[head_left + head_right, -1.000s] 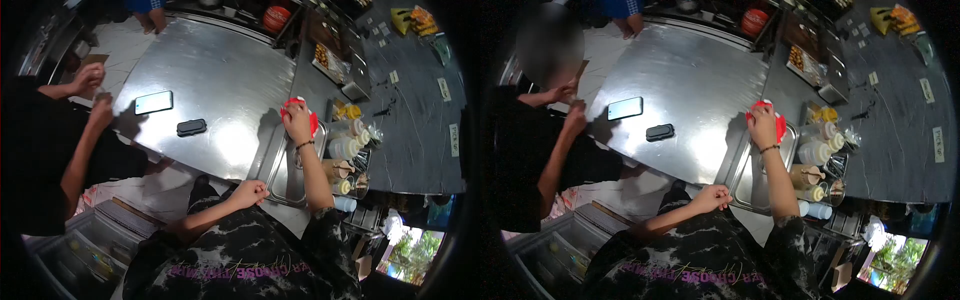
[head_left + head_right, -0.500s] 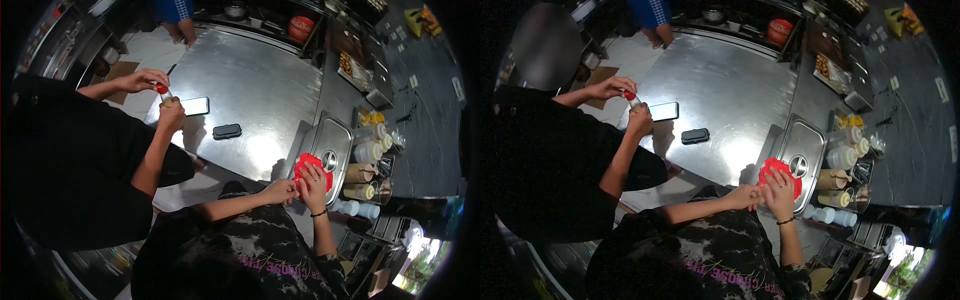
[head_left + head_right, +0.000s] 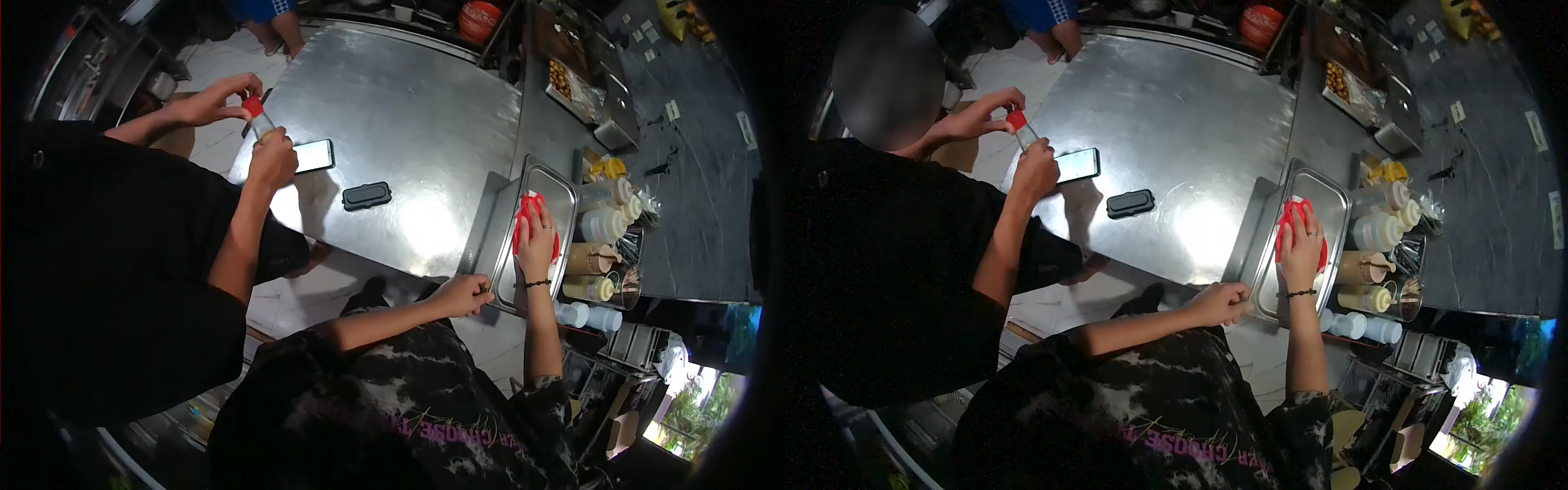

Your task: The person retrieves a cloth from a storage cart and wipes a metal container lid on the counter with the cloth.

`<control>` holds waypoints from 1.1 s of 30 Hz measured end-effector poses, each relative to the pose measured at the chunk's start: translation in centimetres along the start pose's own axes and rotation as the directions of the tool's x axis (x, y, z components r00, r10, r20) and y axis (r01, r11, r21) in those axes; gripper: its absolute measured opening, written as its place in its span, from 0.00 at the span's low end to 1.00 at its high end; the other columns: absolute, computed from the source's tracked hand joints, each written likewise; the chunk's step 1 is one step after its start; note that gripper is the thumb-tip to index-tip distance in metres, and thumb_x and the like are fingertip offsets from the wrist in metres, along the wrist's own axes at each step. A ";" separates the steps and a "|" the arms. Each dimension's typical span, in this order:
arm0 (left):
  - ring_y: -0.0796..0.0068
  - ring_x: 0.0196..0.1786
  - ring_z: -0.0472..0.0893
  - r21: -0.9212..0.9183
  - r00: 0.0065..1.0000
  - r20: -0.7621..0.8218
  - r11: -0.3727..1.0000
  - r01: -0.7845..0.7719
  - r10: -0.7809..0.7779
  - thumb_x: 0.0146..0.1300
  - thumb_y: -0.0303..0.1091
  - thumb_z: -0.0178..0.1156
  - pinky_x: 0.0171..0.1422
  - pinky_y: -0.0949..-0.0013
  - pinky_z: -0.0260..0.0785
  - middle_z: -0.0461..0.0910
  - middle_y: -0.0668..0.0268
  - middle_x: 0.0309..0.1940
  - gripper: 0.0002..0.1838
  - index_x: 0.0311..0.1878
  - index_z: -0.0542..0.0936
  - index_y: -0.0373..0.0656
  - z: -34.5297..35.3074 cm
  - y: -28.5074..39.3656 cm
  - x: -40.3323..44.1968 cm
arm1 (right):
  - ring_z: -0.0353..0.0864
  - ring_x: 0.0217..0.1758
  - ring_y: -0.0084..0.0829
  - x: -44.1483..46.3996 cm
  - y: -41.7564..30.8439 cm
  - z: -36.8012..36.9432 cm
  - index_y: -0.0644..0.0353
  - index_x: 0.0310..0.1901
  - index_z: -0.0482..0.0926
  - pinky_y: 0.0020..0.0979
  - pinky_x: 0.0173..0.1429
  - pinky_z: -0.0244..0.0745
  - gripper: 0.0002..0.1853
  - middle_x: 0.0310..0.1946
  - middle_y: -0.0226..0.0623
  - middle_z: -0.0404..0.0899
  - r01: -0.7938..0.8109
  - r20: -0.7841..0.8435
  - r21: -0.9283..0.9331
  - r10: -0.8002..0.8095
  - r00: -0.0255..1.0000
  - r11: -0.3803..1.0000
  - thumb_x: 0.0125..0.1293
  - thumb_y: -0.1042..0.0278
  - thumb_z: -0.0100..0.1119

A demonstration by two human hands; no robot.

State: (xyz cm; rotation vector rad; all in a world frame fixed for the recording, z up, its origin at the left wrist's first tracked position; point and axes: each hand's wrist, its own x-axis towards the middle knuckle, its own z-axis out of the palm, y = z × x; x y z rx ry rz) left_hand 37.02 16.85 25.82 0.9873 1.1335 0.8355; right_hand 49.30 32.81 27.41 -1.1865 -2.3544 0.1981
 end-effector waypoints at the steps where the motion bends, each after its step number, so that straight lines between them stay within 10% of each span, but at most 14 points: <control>1: 0.79 0.20 0.78 -0.001 1.000 0.004 1.000 -0.001 0.001 0.62 0.37 0.57 0.22 0.74 0.69 0.76 0.65 0.17 0.12 0.31 0.68 0.38 0.1 -0.1 0.2 | 0.63 0.61 0.48 -0.1 0.0 0.1 0.58 0.55 0.72 0.41 0.65 0.58 0.18 0.61 0.42 0.65 0.000 -0.012 0.001 0.000 1.000 1.000 0.63 0.68 0.50; 33: 0.81 0.18 0.74 -0.091 0.995 -0.087 0.994 -0.053 0.045 0.62 0.36 0.57 0.20 0.75 0.65 0.76 0.66 0.18 0.11 0.32 0.68 0.39 1.2 -0.8 0.1 | 0.62 0.63 0.48 -1.8 -0.9 -1.1 0.59 0.54 0.73 0.43 0.65 0.57 0.18 0.61 0.41 0.65 0.020 0.018 0.064 -0.021 1.000 0.998 0.62 0.67 0.50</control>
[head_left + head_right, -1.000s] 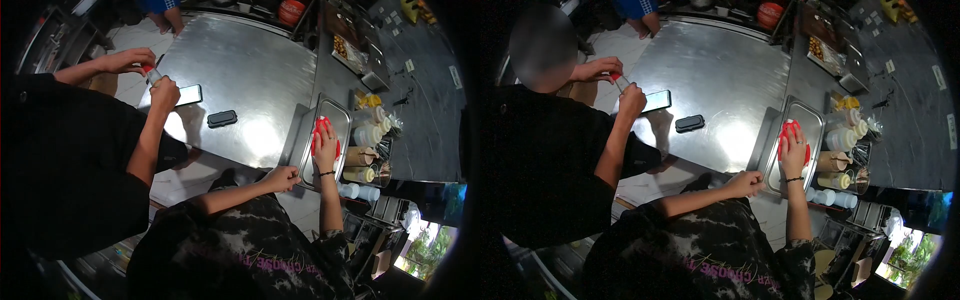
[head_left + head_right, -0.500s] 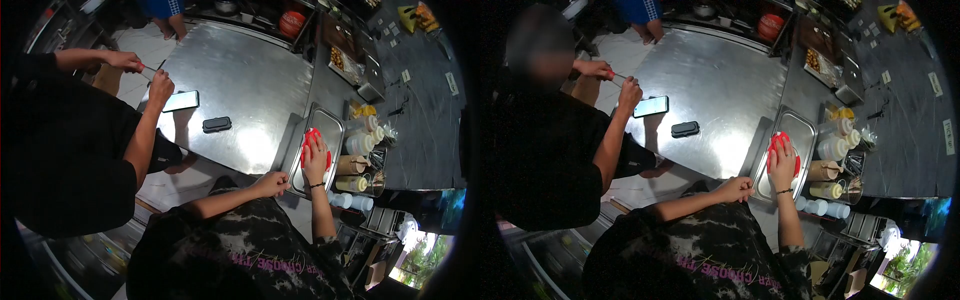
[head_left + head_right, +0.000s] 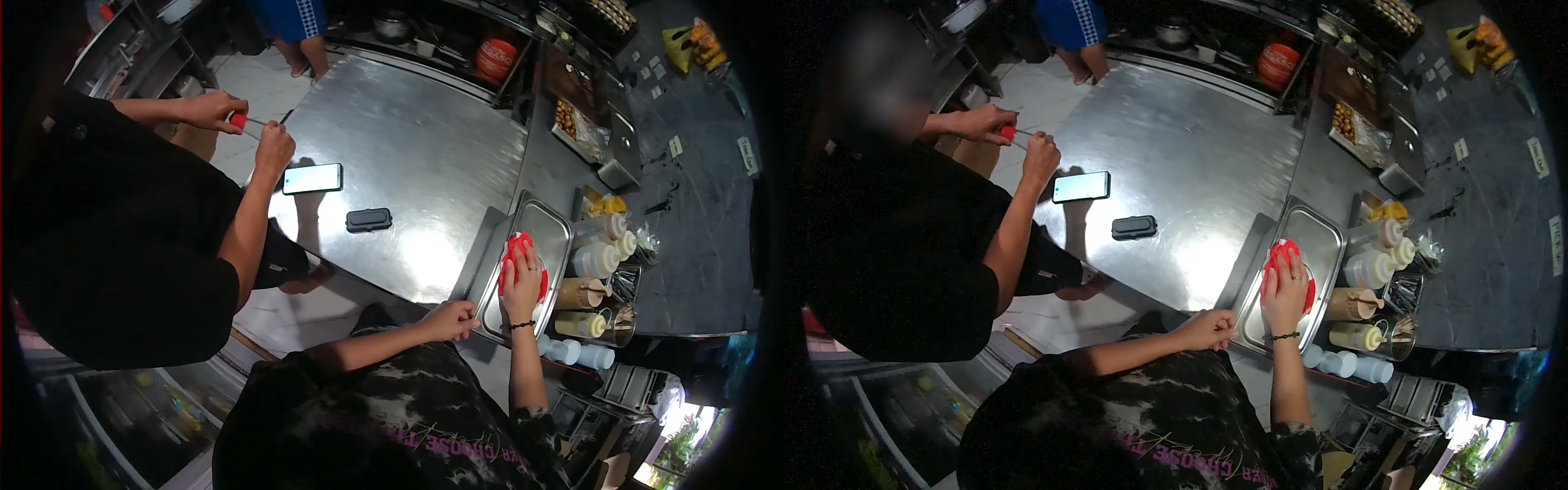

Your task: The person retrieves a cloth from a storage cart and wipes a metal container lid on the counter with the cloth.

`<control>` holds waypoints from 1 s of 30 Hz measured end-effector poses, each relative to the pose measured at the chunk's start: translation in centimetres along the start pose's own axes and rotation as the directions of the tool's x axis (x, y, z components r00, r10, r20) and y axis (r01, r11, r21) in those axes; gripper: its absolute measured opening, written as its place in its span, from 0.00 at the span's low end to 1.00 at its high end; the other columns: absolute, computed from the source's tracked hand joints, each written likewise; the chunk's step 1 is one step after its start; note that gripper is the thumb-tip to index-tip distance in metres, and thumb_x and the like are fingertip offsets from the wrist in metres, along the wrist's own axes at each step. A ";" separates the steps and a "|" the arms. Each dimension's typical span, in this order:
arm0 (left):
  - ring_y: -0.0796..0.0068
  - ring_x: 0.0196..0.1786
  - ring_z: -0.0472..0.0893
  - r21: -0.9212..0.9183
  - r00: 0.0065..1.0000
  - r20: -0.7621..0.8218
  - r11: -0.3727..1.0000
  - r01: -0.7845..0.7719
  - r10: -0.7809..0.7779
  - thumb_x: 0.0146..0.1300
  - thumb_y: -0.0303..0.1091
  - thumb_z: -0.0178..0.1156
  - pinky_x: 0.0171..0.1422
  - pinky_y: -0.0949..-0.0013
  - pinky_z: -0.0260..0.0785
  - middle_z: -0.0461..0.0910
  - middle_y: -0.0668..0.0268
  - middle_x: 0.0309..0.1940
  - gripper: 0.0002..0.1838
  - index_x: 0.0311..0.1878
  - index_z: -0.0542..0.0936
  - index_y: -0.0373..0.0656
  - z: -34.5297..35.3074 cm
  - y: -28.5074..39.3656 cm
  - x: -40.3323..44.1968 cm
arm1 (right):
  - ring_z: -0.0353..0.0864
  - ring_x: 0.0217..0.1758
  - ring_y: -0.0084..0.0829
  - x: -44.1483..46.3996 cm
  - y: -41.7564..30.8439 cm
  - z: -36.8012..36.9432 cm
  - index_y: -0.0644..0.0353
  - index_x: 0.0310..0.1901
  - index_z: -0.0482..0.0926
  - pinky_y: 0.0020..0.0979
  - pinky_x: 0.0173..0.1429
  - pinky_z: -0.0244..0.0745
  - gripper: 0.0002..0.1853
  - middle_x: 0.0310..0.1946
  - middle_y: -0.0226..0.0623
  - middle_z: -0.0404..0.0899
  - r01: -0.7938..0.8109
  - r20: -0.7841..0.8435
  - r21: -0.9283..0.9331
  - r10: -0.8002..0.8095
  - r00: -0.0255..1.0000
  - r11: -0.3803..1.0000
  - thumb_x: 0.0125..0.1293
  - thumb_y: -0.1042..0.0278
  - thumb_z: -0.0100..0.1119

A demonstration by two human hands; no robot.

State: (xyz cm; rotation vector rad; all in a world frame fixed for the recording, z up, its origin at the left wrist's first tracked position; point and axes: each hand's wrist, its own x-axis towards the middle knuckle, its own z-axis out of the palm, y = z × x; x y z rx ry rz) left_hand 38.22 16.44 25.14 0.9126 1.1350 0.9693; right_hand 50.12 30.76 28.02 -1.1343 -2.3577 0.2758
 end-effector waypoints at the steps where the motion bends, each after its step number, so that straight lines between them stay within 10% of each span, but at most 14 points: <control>1: 0.81 0.18 0.74 0.005 1.000 0.006 1.000 0.004 -0.004 0.62 0.36 0.57 0.20 0.75 0.66 0.75 0.66 0.18 0.11 0.32 0.68 0.39 0.0 0.0 0.0 | 0.62 0.63 0.47 0.0 -0.1 -0.1 0.59 0.54 0.74 0.43 0.65 0.57 0.18 0.61 0.41 0.66 -0.010 0.001 0.012 0.010 1.000 1.000 0.62 0.67 0.51; 9: 0.80 0.20 0.77 0.058 0.999 0.021 0.998 0.036 -0.037 0.63 0.39 0.57 0.22 0.75 0.67 0.78 0.65 0.20 0.13 0.33 0.69 0.40 -0.6 0.7 -0.4 | 0.63 0.62 0.47 -0.1 0.0 -0.1 0.58 0.55 0.73 0.42 0.65 0.57 0.18 0.61 0.40 0.65 -0.022 -0.004 0.026 0.022 1.000 0.999 0.62 0.67 0.51; 12: 0.75 0.25 0.79 0.477 0.999 -0.032 0.879 -0.018 0.038 0.63 0.41 0.56 0.30 0.70 0.71 0.79 0.64 0.22 0.13 0.43 0.74 0.42 -2.1 1.3 -0.5 | 0.63 0.62 0.47 0.1 -0.4 -0.2 0.59 0.54 0.73 0.42 0.65 0.57 0.18 0.61 0.40 0.65 -0.019 -0.011 0.055 0.020 1.000 0.998 0.62 0.67 0.51; 14: 0.57 0.32 0.80 0.400 0.952 -0.269 0.916 -0.026 0.145 0.66 0.42 0.49 0.38 0.59 0.72 0.80 0.59 0.29 0.14 0.49 0.73 0.46 -6.2 2.2 -0.3 | 0.63 0.62 0.47 0.0 -0.2 -0.1 0.60 0.54 0.73 0.42 0.65 0.57 0.18 0.61 0.40 0.66 -0.012 -0.014 0.023 0.013 1.000 1.000 0.62 0.68 0.51; 17: 0.62 0.25 0.77 0.855 0.392 -0.470 0.518 -0.019 0.791 0.61 0.27 0.48 0.31 0.66 0.69 0.77 0.60 0.24 0.07 0.36 0.77 0.42 -12.8 8.3 -3.1 | 0.63 0.62 0.47 -0.3 -0.1 -0.1 0.60 0.54 0.73 0.42 0.65 0.57 0.18 0.61 0.41 0.66 -0.006 -0.017 0.040 0.007 1.000 0.999 0.63 0.67 0.50; 21: 0.63 0.18 0.74 0.985 0.023 -0.021 0.017 0.172 1.000 0.55 0.28 0.52 0.22 0.65 0.65 0.74 0.61 0.17 0.04 0.28 0.77 0.43 -19.9 15.0 -6.5 | 0.63 0.63 0.47 0.0 0.2 0.2 0.59 0.55 0.72 0.42 0.66 0.56 0.19 0.61 0.42 0.66 0.011 -0.016 0.009 -0.011 1.000 1.000 0.63 0.67 0.50; 23: 0.62 0.17 0.74 0.916 0.055 -0.016 -0.007 0.402 0.998 0.53 0.30 0.54 0.20 0.65 0.65 0.73 0.60 0.15 0.04 0.28 0.77 0.43 -22.7 17.5 -6.1 | 0.63 0.63 0.47 -0.2 0.1 0.1 0.58 0.57 0.72 0.42 0.65 0.57 0.19 0.60 0.43 0.66 0.030 -0.038 0.008 -0.030 0.999 1.000 0.64 0.66 0.49; 24: 0.57 0.26 0.79 0.725 0.265 -0.553 0.299 0.621 0.790 0.59 0.33 0.51 0.29 0.61 0.68 0.77 0.52 0.22 0.09 0.27 0.78 0.42 -20.2 22.8 -6.6 | 0.63 0.63 0.47 0.0 -0.1 -0.1 0.58 0.57 0.72 0.42 0.65 0.57 0.19 0.60 0.43 0.66 0.013 -0.014 -0.002 -0.013 1.000 1.000 0.64 0.66 0.49; 25: 0.56 0.30 0.80 0.694 0.412 -0.626 0.232 0.682 0.662 0.60 0.32 0.50 0.33 0.60 0.71 0.78 0.51 0.24 0.10 0.28 0.79 0.42 -21.5 23.9 -6.9 | 0.63 0.63 0.47 0.1 -0.4 -0.2 0.58 0.56 0.72 0.42 0.65 0.57 0.19 0.60 0.43 0.66 0.005 -0.002 -0.010 -0.005 1.000 1.000 0.64 0.66 0.49; 29: 0.52 0.36 0.81 0.775 0.639 -0.539 0.027 0.631 0.548 0.60 0.34 0.47 0.42 0.54 0.72 0.80 0.52 0.27 0.13 0.29 0.82 0.44 -23.4 24.5 -6.6 | 0.64 0.61 0.47 0.2 0.1 0.3 0.58 0.55 0.72 0.41 0.65 0.58 0.18 0.60 0.43 0.66 0.053 -0.032 -0.002 -0.053 0.998 0.999 0.64 0.65 0.49; 30: 0.52 0.36 0.81 0.789 0.611 -0.570 0.159 0.594 0.549 0.60 0.34 0.47 0.43 0.53 0.71 0.80 0.52 0.28 0.12 0.31 0.81 0.44 -22.3 23.8 -6.1 | 0.65 0.61 0.47 -0.2 0.3 0.4 0.58 0.55 0.73 0.41 0.64 0.58 0.18 0.60 0.43 0.66 0.048 -0.041 0.019 -0.047 0.998 0.999 0.64 0.65 0.49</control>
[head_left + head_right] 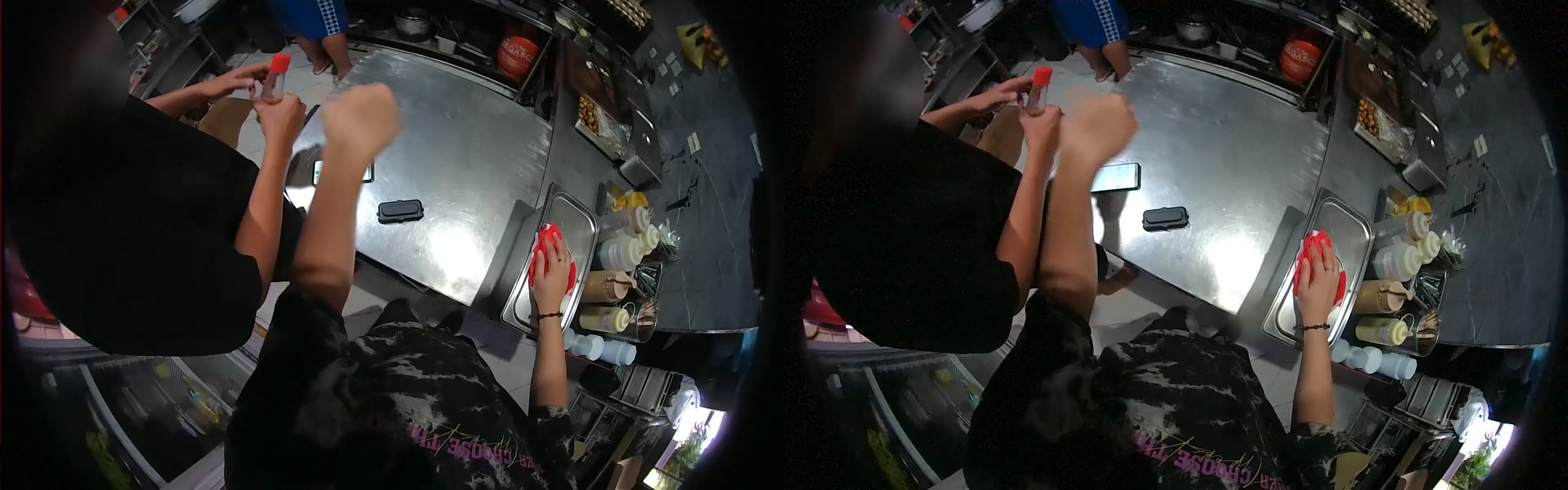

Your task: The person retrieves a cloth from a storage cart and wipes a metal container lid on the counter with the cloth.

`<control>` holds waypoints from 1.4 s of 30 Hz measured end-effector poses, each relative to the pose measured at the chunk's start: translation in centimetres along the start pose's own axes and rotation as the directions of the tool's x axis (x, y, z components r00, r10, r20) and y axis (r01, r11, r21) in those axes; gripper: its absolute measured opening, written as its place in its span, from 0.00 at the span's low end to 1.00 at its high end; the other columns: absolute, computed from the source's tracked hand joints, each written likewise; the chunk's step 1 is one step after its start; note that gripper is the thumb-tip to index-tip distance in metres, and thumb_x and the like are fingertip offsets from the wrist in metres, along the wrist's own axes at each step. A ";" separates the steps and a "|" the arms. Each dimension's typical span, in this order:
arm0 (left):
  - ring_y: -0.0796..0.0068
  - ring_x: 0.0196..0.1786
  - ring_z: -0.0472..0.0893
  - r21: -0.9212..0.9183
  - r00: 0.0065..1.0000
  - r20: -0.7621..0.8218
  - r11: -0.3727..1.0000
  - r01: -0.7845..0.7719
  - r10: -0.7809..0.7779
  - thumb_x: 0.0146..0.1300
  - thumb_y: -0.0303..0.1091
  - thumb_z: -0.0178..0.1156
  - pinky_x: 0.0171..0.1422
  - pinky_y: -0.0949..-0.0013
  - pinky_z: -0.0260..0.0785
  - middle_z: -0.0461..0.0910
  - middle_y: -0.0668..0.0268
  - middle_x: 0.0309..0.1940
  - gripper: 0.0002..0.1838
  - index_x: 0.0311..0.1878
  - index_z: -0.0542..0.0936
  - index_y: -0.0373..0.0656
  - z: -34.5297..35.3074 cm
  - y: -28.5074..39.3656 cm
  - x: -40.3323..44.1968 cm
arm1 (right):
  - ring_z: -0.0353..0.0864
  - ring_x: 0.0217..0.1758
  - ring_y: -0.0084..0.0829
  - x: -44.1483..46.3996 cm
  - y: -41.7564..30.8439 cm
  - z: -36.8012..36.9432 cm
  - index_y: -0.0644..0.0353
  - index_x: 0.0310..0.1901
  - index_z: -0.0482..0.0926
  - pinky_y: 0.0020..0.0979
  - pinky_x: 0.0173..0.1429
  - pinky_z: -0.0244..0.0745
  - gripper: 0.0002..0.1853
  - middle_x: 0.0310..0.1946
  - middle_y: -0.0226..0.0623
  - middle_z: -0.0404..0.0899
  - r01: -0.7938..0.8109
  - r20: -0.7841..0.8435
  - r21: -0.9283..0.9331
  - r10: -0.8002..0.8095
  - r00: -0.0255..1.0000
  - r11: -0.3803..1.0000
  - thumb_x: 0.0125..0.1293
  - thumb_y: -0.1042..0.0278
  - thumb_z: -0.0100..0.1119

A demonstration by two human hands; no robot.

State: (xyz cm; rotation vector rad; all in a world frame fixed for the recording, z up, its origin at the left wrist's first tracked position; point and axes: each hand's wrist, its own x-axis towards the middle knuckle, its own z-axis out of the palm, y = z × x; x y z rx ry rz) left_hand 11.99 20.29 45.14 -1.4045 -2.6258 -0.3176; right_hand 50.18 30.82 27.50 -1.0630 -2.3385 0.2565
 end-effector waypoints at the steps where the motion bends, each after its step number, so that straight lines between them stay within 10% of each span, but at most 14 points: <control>1: 0.52 0.37 0.80 -0.131 0.999 -0.003 0.991 0.038 -0.039 0.60 0.34 0.48 0.44 0.53 0.71 0.80 0.52 0.29 0.11 0.32 0.81 0.44 0.0 2.0 -1.3 | 0.65 0.61 0.47 0.0 -0.1 -0.1 0.58 0.55 0.73 0.41 0.64 0.58 0.18 0.60 0.43 0.66 -0.001 -0.004 -0.001 0.001 1.000 1.000 0.64 0.65 0.49; 4: 0.55 0.35 0.79 -0.444 0.942 0.238 0.889 -0.110 0.235 0.62 0.36 0.50 0.42 0.55 0.68 0.78 0.54 0.27 0.10 0.45 0.73 0.46 6.7 5.0 -5.1 | 0.65 0.60 0.46 -0.1 -0.6 -0.5 0.58 0.54 0.73 0.41 0.64 0.58 0.18 0.60 0.42 0.67 -0.058 -0.006 -0.005 0.058 0.998 0.998 0.64 0.66 0.50; 8: 0.58 0.29 0.79 -0.703 0.587 0.594 0.709 0.047 0.550 0.61 0.49 0.55 0.37 0.58 0.68 0.78 0.59 0.22 0.21 0.52 0.69 0.47 14.9 10.6 -13.9 | 0.65 0.60 0.45 -1.7 -2.3 -2.0 0.57 0.54 0.75 0.40 0.64 0.59 0.18 0.59 0.40 0.68 -0.158 0.080 -0.052 0.162 0.984 0.986 0.62 0.66 0.51; 12: 0.62 0.32 0.80 -0.866 0.657 0.440 0.484 0.129 0.612 0.61 0.47 0.55 0.38 0.62 0.69 0.79 0.61 0.25 0.17 0.46 0.74 0.46 17.7 13.8 -18.5 | 0.65 0.61 0.44 -2.6 -3.8 -4.0 0.56 0.52 0.76 0.41 0.64 0.58 0.17 0.60 0.37 0.68 -0.199 0.229 -0.047 0.204 0.952 0.979 0.60 0.65 0.54; 22: 0.60 0.29 0.78 -0.817 0.564 0.504 0.573 0.066 0.654 0.61 0.49 0.54 0.32 0.61 0.65 0.77 0.62 0.24 0.16 0.39 0.72 0.46 15.4 15.2 -21.1 | 0.63 0.63 0.42 -3.8 -3.3 -3.8 0.56 0.51 0.77 0.41 0.65 0.56 0.17 0.61 0.36 0.67 -0.210 0.212 0.017 0.202 0.956 0.977 0.57 0.68 0.56; 26: 0.62 0.32 0.79 -0.778 0.498 0.621 0.554 0.295 0.606 0.61 0.49 0.54 0.35 0.59 0.67 0.78 0.61 0.24 0.15 0.37 0.73 0.46 15.9 15.2 -21.9 | 0.62 0.64 0.43 -3.7 -3.6 -4.0 0.57 0.52 0.76 0.42 0.65 0.54 0.18 0.61 0.36 0.66 -0.206 0.216 0.013 0.199 0.956 0.978 0.57 0.69 0.56; 30: 0.65 0.28 0.79 -0.804 0.592 0.538 0.577 0.145 0.600 0.62 0.49 0.54 0.33 0.61 0.67 0.79 0.65 0.24 0.16 0.42 0.72 0.47 16.6 14.1 -20.5 | 0.61 0.64 0.43 -3.5 -4.1 -4.3 0.57 0.51 0.76 0.43 0.66 0.53 0.19 0.62 0.36 0.65 -0.236 0.242 0.012 0.226 0.943 0.972 0.56 0.68 0.56; 36: 0.81 0.29 0.75 -0.922 0.957 0.284 0.291 0.257 0.055 0.63 0.40 0.57 0.33 0.77 0.67 0.75 0.68 0.23 0.13 0.47 0.72 0.45 12.7 6.1 -10.0 | 0.63 0.62 0.45 -3.5 -3.9 -4.1 0.61 0.47 0.77 0.41 0.66 0.55 0.17 0.59 0.42 0.68 -0.184 0.213 0.023 0.175 0.961 0.983 0.54 0.71 0.57; 42: 0.82 0.25 0.75 -0.953 0.968 0.241 0.173 0.251 -0.074 0.61 0.38 0.57 0.29 0.77 0.66 0.75 0.69 0.20 0.12 0.45 0.72 0.42 9.9 1.4 -9.4 | 0.61 0.64 0.43 -4.2 -3.3 -3.3 0.59 0.47 0.77 0.43 0.66 0.52 0.17 0.60 0.38 0.68 -0.200 0.164 0.057 0.188 0.968 0.978 0.54 0.69 0.57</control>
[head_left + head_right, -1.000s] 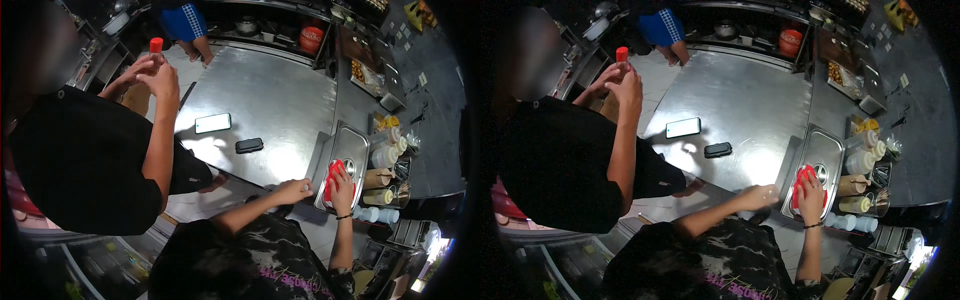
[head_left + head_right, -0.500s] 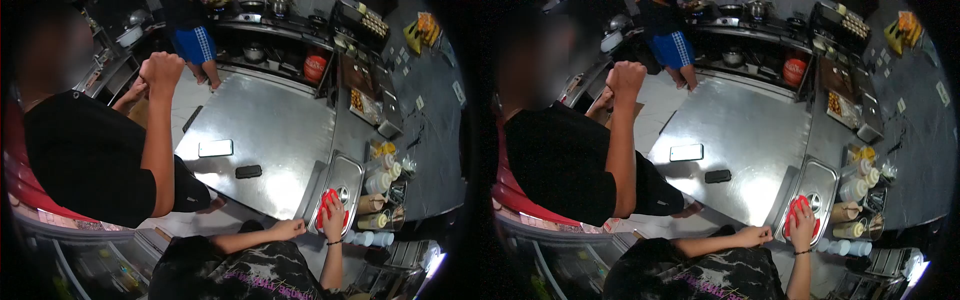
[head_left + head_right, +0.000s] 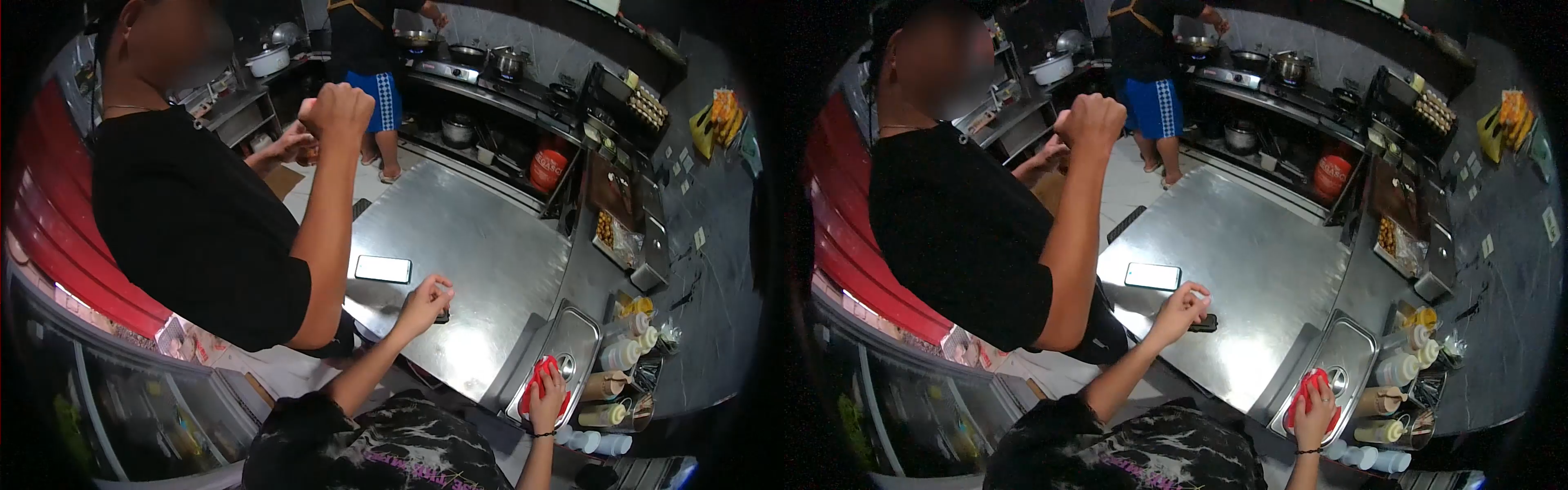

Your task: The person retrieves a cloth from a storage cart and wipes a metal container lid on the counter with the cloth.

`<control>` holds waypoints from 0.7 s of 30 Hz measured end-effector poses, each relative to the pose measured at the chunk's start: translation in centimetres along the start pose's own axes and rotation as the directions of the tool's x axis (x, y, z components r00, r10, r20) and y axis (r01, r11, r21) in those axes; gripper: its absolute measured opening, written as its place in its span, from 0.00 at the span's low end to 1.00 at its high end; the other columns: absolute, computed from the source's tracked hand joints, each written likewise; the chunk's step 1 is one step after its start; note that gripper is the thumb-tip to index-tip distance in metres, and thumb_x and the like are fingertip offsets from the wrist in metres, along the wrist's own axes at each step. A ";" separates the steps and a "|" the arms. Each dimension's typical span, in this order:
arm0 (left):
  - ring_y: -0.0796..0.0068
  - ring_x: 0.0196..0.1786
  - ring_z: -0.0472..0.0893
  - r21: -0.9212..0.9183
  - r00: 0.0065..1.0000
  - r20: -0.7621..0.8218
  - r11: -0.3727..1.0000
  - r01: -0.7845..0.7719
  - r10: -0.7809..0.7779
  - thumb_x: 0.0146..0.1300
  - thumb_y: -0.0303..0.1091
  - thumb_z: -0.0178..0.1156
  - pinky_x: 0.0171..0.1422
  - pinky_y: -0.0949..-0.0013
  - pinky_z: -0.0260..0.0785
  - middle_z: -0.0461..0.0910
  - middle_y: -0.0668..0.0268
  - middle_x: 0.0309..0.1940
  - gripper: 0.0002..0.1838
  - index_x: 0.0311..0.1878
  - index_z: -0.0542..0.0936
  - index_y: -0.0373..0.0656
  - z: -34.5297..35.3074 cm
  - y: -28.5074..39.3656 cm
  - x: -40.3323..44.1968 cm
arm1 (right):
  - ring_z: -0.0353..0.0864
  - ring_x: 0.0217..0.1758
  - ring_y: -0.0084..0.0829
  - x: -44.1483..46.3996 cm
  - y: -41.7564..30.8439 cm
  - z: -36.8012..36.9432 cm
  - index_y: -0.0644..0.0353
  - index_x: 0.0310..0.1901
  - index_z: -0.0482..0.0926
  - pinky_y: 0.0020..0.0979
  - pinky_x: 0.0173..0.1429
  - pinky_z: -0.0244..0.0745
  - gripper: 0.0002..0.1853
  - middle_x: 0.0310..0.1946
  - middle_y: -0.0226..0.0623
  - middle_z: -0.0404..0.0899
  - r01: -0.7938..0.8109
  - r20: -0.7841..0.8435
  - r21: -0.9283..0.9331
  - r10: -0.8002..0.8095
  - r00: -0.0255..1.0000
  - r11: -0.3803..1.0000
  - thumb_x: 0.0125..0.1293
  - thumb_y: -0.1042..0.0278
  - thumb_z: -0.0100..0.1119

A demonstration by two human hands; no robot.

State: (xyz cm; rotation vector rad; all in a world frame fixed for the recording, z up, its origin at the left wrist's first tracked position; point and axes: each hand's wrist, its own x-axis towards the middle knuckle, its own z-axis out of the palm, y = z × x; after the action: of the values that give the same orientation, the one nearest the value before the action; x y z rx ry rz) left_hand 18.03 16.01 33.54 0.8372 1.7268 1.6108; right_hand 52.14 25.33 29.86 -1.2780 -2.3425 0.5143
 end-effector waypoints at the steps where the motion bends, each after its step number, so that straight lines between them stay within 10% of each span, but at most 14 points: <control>1: 0.82 0.26 0.75 -0.019 0.999 0.013 0.999 0.043 -0.043 0.62 0.37 0.57 0.30 0.77 0.66 0.75 0.70 0.21 0.12 0.45 0.72 0.42 -0.2 -0.9 -0.2 | 0.62 0.63 0.42 0.0 -0.2 0.1 0.59 0.47 0.77 0.42 0.66 0.52 0.17 0.59 0.38 0.68 -0.014 -0.014 -0.002 0.014 1.000 1.000 0.53 0.70 0.57; 13: 0.83 0.23 0.73 0.046 0.950 0.283 0.991 0.125 -0.133 0.62 0.38 0.56 0.28 0.75 0.65 0.75 0.69 0.20 0.10 0.42 0.73 0.44 0.9 -4.3 -5.7 | 0.64 0.61 0.44 0.0 -0.5 1.4 0.59 0.47 0.77 0.44 0.65 0.55 0.17 0.58 0.40 0.70 -0.027 -0.092 -0.075 0.020 0.996 0.997 0.53 0.72 0.54; 21: 0.74 0.28 0.78 0.258 0.594 0.760 0.962 0.092 -0.261 0.63 0.45 0.56 0.34 0.70 0.69 0.79 0.65 0.26 0.20 0.52 0.68 0.44 9.0 -7.0 -10.5 | 0.71 0.53 0.47 -1.9 -3.7 -0.3 0.59 0.44 0.79 0.41 0.57 0.66 0.15 0.51 0.42 0.76 -0.050 -0.084 -0.059 0.045 0.995 0.997 0.53 0.70 0.55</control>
State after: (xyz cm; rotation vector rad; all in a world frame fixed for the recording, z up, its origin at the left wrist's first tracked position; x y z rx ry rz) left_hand 31.29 12.69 26.22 1.1957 1.2407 0.7167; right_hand 50.67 21.87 31.64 -1.3591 -2.2804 0.3995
